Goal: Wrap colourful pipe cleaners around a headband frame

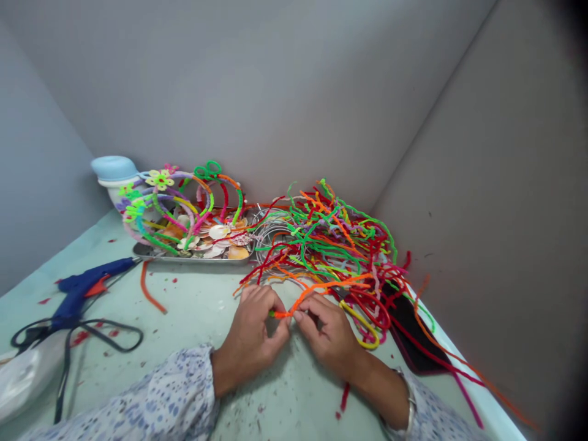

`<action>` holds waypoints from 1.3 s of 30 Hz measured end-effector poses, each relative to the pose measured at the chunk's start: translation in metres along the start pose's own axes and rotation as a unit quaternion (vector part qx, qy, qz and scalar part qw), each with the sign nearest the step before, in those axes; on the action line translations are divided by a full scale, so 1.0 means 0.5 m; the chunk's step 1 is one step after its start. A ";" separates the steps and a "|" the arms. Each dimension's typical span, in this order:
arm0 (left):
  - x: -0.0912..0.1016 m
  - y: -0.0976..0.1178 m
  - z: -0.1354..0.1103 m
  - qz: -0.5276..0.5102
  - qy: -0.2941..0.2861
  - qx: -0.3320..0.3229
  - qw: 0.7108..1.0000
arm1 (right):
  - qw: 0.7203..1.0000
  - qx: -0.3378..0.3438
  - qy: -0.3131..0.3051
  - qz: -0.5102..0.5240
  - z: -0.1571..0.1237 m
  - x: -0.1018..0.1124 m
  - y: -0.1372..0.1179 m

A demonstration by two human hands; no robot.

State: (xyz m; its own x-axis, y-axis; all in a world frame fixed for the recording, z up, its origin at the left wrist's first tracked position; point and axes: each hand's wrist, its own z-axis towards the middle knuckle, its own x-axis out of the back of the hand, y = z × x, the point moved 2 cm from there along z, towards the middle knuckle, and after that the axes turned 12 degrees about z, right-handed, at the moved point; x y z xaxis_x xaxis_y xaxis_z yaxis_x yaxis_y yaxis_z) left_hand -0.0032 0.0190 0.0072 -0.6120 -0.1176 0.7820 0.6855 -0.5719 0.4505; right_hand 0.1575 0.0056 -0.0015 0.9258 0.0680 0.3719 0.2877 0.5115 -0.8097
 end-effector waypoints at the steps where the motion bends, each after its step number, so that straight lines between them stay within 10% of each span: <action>1: 0.000 0.000 0.000 -0.003 -0.004 0.001 1.000 | 1.000 -0.004 0.002 0.002 0.000 0.000 0.001; 31: -0.007 0.005 -0.003 0.017 -0.018 -0.048 0.999 | 0.974 -0.187 -0.078 0.101 0.012 0.003 0.009; 39: -0.004 -0.005 0.000 -0.020 0.008 0.010 1.000 | 0.999 -0.018 0.038 0.025 -0.001 0.001 0.006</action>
State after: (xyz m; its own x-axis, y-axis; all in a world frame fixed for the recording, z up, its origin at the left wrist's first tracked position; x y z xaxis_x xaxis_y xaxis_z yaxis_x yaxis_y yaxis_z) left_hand -0.0035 0.0207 0.0044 -0.6449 -0.1073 0.7567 0.6682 -0.5597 0.4901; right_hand 0.1589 0.0067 -0.0042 0.9547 0.0276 0.2962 0.2476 0.4783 -0.8426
